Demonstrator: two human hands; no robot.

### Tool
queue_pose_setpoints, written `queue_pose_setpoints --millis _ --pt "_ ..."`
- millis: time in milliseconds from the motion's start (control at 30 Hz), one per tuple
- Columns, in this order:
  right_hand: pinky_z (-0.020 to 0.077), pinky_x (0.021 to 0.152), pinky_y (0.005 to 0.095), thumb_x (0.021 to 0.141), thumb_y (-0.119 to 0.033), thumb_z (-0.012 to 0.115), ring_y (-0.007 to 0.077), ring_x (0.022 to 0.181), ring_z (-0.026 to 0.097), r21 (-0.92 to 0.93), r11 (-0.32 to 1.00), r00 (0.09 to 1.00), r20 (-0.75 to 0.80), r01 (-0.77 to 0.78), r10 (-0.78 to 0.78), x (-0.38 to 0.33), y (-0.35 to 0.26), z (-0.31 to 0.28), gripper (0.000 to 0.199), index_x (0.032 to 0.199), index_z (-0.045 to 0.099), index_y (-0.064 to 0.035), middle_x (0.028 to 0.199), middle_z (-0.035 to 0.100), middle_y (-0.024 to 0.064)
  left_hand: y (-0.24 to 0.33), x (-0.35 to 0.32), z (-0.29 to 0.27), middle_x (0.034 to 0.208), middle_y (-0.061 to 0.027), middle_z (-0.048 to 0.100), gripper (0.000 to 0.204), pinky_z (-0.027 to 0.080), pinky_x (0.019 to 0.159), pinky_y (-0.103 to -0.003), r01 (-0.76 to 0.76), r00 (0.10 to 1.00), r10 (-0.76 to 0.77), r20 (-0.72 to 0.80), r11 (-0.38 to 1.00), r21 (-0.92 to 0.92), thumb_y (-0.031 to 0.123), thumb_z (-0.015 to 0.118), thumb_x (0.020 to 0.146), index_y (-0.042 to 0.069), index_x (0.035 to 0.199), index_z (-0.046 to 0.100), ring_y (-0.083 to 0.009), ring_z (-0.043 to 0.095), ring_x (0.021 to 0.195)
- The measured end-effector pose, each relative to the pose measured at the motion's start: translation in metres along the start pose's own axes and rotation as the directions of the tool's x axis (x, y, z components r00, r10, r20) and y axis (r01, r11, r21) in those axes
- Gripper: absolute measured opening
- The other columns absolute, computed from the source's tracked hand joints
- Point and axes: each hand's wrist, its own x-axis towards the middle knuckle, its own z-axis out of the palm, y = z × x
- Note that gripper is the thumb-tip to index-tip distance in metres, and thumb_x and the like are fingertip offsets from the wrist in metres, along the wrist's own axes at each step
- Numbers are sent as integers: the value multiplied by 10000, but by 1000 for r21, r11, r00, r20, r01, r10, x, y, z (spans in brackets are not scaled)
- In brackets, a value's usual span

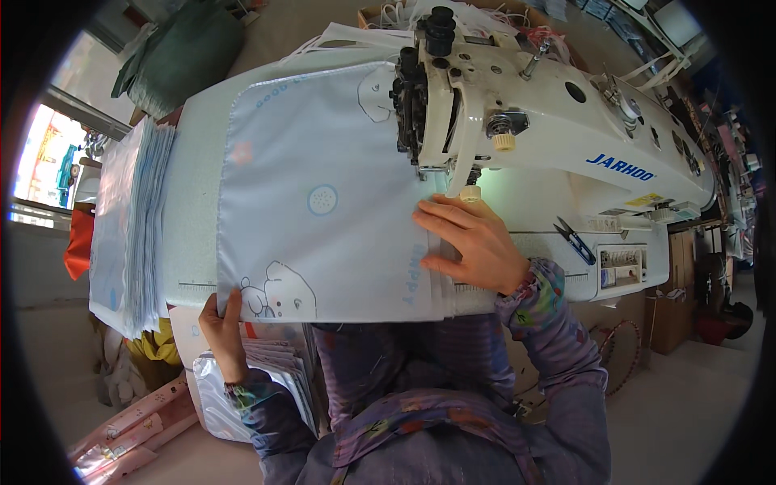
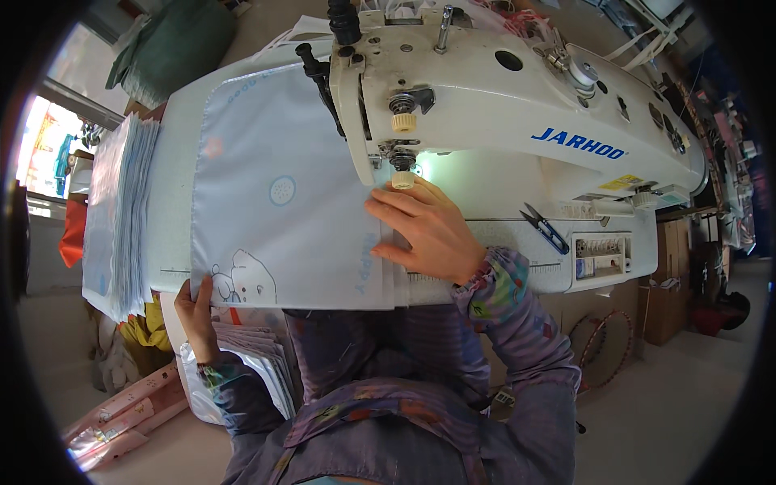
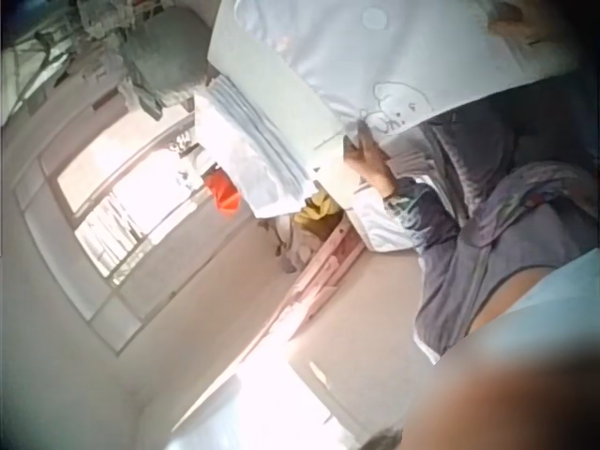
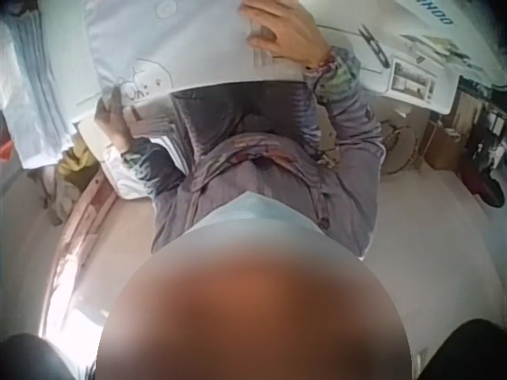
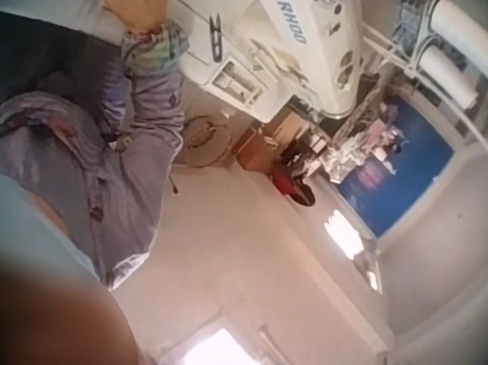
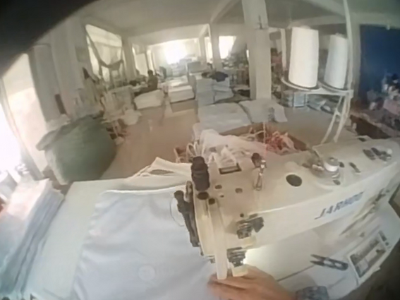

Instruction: Sewing the edges of printed fabric pouches using an industrial sewing machine to assemble them.

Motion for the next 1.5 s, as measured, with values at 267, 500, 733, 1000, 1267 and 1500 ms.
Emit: queue_pose_setpoints --millis 267,500,733,1000,1267,1500 --pt "484 1125 438 870 -343 837 290 1352 614 12 1000 1000 23 -10 10 0 0 -1 589 1371 685 -71 1454 655 106 24 60 29 630 -105 576 325 430 569 -358 -160 985 173 30 818 553 226 756 950 -62 857 639 -136 485 612" --pt "486 1108 427 877 -324 832 273 1345 621 0 1000 999 41 -24 24 -1 0 -1 580 1379 682 -75 1460 653 96 34 101 56 677 -243 582 389 460 601 -430 -311 935 349 64 719 622 285 758 937 -54 827 601 -355 527 582" --pt "484 1111 423 877 -298 825 269 1358 608 -14 998 998 25 -54 54 -1 -1 2 587 1398 670 -77 1464 651 80 40 136 75 794 -304 653 397 513 672 -483 -339 914 398 79 642 687 334 747 939 -52 913 657 -517 615 736" --pt "483 1115 426 871 -254 828 275 1347 612 -12 998 998 -11 -58 58 -1 -1 2 576 1398 670 -84 1454 657 72 29 151 60 1050 -197 717 192 552 791 -473 -284 892 449 -58 655 700 150 628 994 43 1110 737 -404 717 912" --pt "487 1098 417 884 -253 820 286 1314 627 -11 997 997 -40 -71 71 -1 0 3 551 1385 674 -75 1443 661 79 54 153 79 1298 -78 687 573 485 1087 -488 -774 415 803 428 65 629 -103 622 756 118 1271 743 -335 685 1119" --pt "498 1069 416 901 -240 807 289 1290 638 24 999 997 -60 -45 47 0 -1 7 521 1374 676 -64 1448 658 84 51 139 60 1107 -98 745 498 560 959 -422 -838 487 705 515 211 503 -122 627 742 77 1168 790 -326 695 1054"
